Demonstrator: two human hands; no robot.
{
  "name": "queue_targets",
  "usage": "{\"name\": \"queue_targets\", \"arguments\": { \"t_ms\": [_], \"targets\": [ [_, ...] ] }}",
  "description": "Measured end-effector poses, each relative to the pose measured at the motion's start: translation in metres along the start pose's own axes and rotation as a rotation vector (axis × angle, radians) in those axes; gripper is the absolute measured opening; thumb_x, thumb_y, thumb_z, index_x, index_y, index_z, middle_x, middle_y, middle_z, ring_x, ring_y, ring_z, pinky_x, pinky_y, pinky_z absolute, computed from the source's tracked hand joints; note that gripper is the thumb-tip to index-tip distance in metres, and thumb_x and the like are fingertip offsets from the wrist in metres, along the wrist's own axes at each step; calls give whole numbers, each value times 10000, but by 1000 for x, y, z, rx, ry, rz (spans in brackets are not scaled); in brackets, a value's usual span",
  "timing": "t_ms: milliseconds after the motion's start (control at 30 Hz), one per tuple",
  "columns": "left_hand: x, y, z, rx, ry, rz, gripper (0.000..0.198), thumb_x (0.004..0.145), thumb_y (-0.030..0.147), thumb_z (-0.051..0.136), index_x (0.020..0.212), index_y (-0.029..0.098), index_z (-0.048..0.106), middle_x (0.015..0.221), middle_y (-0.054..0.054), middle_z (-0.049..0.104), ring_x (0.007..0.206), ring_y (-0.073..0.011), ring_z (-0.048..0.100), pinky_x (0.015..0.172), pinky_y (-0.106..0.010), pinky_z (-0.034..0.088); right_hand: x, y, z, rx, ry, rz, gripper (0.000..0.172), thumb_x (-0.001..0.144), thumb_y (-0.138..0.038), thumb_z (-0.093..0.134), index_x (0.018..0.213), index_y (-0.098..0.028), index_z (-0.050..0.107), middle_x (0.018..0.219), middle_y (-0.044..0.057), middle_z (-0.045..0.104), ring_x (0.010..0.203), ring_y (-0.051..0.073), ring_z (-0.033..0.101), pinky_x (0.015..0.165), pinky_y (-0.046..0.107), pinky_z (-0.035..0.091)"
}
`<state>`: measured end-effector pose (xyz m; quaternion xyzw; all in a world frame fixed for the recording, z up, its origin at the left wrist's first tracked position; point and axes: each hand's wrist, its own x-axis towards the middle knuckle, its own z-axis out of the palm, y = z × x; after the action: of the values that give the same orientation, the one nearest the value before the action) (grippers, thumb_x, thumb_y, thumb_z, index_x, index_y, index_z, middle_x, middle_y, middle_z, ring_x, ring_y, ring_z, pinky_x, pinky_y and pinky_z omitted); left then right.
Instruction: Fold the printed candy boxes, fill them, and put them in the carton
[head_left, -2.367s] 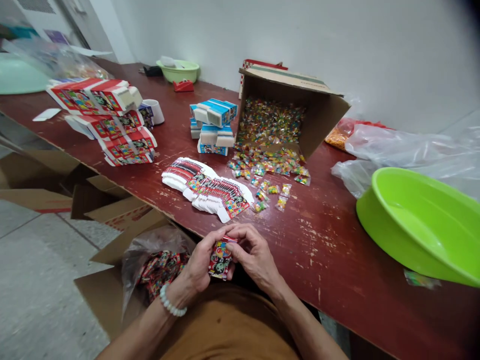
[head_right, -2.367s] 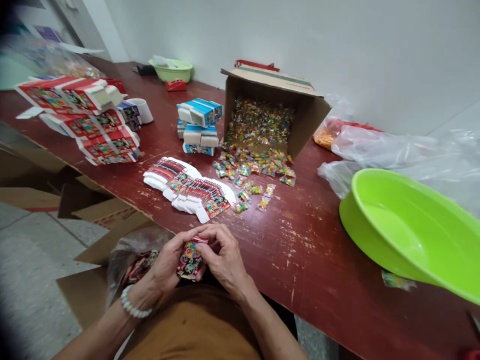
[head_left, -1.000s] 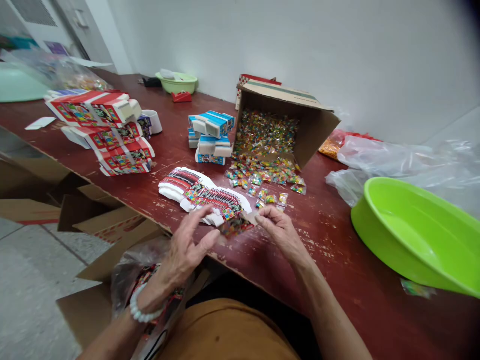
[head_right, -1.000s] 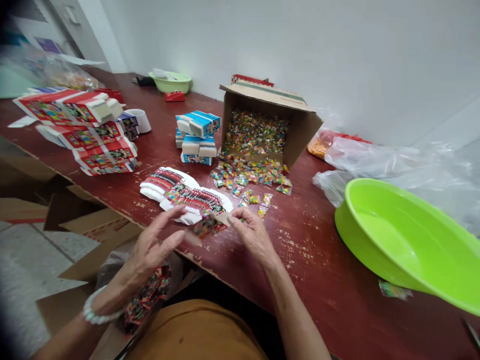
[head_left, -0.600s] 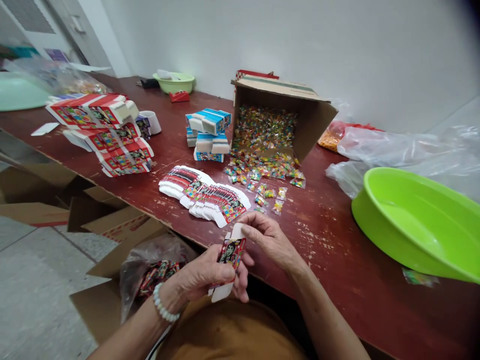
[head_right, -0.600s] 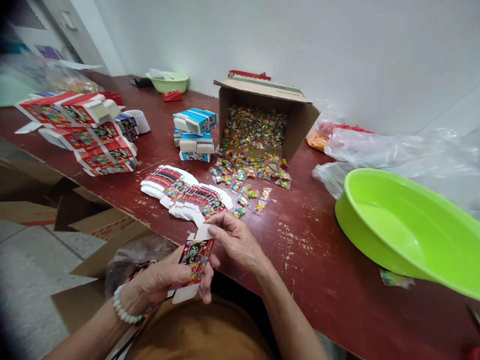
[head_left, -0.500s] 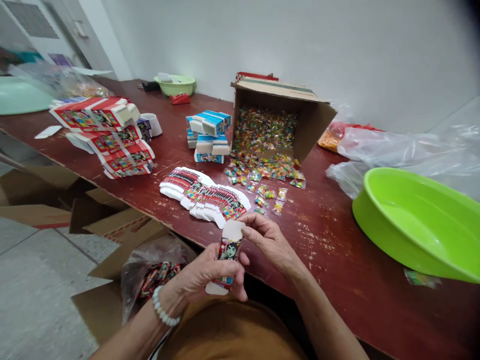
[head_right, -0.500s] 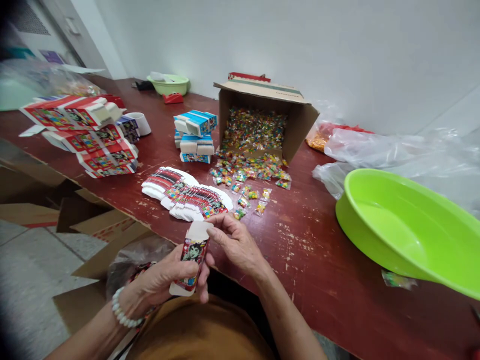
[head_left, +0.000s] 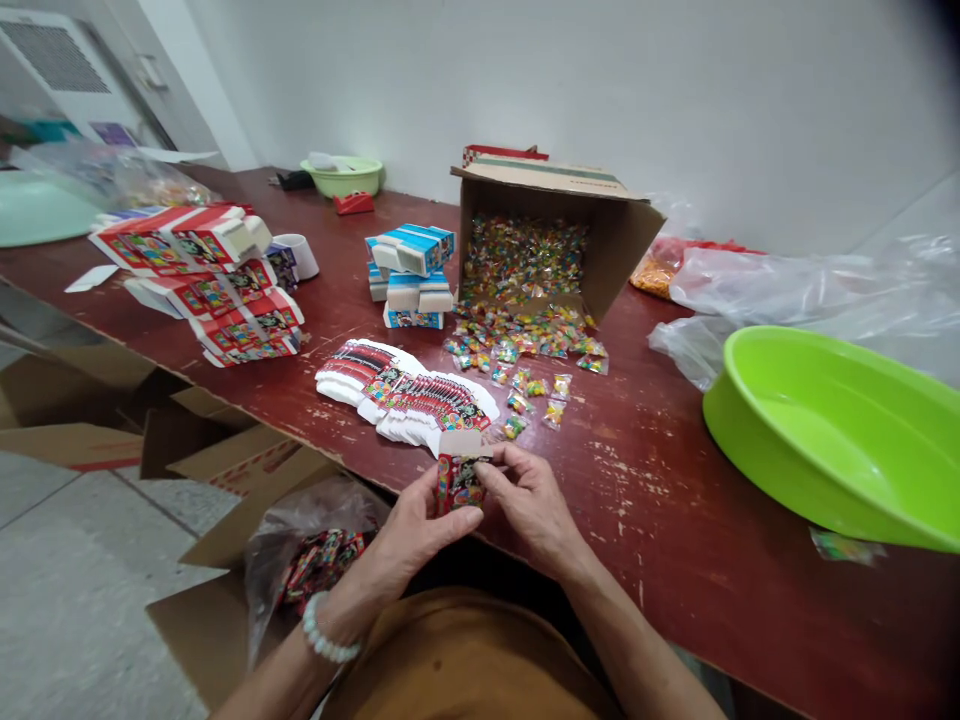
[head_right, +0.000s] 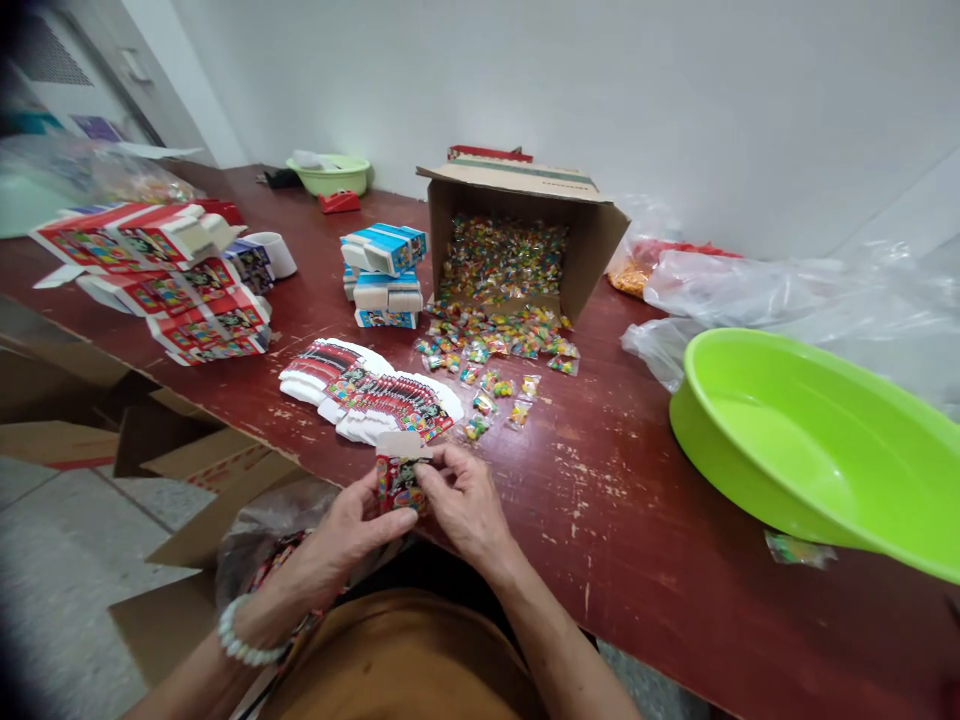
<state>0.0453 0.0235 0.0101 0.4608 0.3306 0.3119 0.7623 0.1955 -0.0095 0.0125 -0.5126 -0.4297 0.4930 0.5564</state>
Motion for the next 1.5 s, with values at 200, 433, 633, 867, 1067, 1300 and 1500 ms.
{"name": "queue_targets", "arguments": {
  "t_ms": [200,433,633,867,1067,1300,1500],
  "targets": [
    [-6,0,5,90,197,166,670,758,243,767,1281,271,348,1064,-36,700,844,-169,692,771,-310,563,2,5,-2,61,93,-9,390,780,-302,710,1137,-202,590,852,20,675,752,167,610,716,296,482],
    [-8,5,3,134,218,175,436,761,305,765,1145,213,582,1099,-61,703,1010,-202,658,856,-281,530,-3,13,5,126,71,-112,263,800,-324,708,1027,-233,609,784,-14,633,703,144,558,668,267,436],
    [-4,1,-3,136,211,82,336,801,403,722,1057,204,636,886,-12,711,734,-151,639,671,-249,522,3,14,-6,159,21,25,239,771,-387,759,757,-169,662,719,-2,632,657,131,534,660,269,428],
    [-3,-1,-2,210,220,216,224,783,313,749,934,189,639,826,7,664,771,-125,613,725,-216,497,6,13,-9,235,-39,80,326,681,-336,841,921,-191,675,750,-16,655,676,133,582,672,263,453],
    [-7,3,4,-103,74,-92,490,779,466,731,1133,219,498,857,-7,679,655,-152,670,606,-252,528,1,19,-7,58,12,-85,209,761,-388,776,760,-201,684,751,1,651,597,125,559,573,250,448],
    [-7,-4,6,-96,54,-253,561,899,639,446,1264,220,516,670,3,632,419,-137,596,395,-213,434,-1,12,-8,103,-184,49,259,823,-424,713,762,-187,629,969,45,710,546,109,589,506,246,483],
    [-4,-3,2,73,-18,-169,745,866,735,371,1315,163,536,545,-12,620,400,-127,560,391,-190,401,3,1,-2,258,-229,160,205,815,-367,717,818,-171,661,991,61,711,499,96,574,453,241,484]
  ]
}}
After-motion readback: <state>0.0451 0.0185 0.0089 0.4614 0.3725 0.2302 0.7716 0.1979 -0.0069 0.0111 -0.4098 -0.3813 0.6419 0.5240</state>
